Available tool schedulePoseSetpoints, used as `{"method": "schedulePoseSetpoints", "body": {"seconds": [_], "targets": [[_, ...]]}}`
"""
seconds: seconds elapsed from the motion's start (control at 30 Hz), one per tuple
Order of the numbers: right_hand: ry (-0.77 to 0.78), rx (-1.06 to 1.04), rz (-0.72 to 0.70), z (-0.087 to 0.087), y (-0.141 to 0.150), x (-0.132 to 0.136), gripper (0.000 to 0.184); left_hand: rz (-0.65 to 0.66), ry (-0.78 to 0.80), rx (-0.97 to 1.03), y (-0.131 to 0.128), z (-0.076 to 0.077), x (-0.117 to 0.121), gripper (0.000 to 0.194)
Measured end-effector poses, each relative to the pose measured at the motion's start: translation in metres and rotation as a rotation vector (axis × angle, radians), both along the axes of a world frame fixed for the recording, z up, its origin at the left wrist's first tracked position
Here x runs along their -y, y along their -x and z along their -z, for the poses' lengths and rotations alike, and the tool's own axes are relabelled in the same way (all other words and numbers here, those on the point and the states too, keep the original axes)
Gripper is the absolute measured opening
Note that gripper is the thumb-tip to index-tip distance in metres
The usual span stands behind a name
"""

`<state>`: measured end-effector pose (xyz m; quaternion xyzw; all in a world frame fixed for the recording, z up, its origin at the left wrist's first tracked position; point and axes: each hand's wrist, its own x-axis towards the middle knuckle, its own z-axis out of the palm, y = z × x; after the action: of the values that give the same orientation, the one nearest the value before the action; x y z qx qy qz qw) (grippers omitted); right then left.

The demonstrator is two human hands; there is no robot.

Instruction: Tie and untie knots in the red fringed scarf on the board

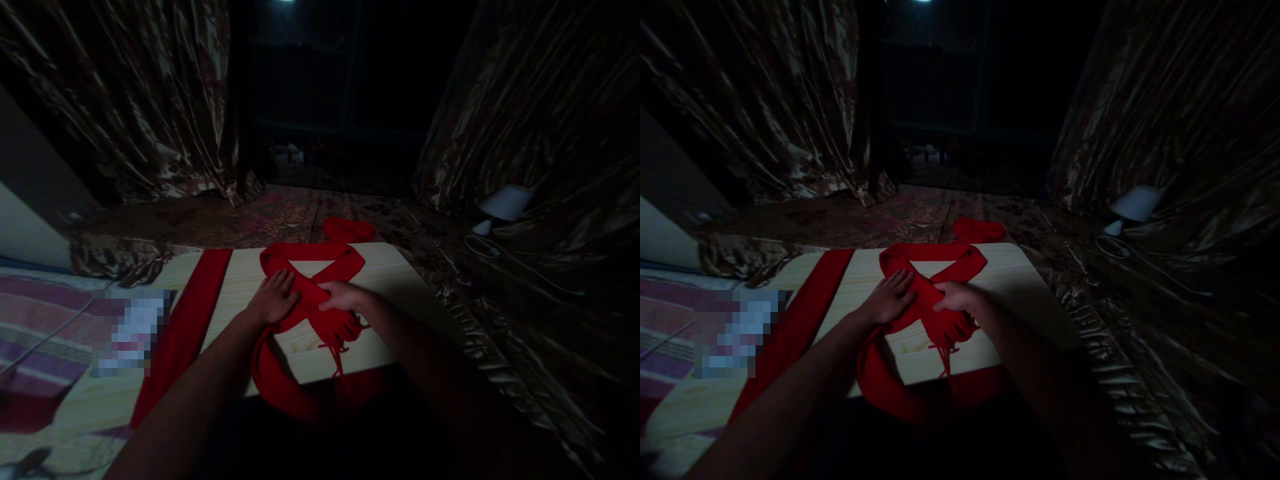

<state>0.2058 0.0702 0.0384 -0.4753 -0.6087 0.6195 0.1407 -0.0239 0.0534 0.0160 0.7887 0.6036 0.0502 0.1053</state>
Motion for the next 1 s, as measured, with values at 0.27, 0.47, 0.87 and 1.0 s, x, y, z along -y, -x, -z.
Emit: {"method": "schedulePoseSetpoints", "body": {"seconds": [0.27, 0.47, 0.87, 1.0], "targets": [[0.061, -0.064, 0.051, -0.011, -0.022, -0.005, 0.046, -0.004, -0.057, 0.006, 0.006, 0.002, 0.003, 0.078], [0.136, -0.253, 0.003, -0.026, -0.033, 0.015, 0.037, -0.064, -0.038, -0.009, -0.001, -0.004, 0.006, 0.075], [0.040, -0.120, 0.056, -0.026, -0.047, 0.016, 0.027, -0.154, -0.019, -0.026, -0.003, -0.002, 0.004, 0.083], [-0.133, 0.222, -0.013, -0.025, -0.050, 0.013, 0.024, -0.209, -0.059, -0.062, -0.004, 0.002, 0.003, 0.080]]}}
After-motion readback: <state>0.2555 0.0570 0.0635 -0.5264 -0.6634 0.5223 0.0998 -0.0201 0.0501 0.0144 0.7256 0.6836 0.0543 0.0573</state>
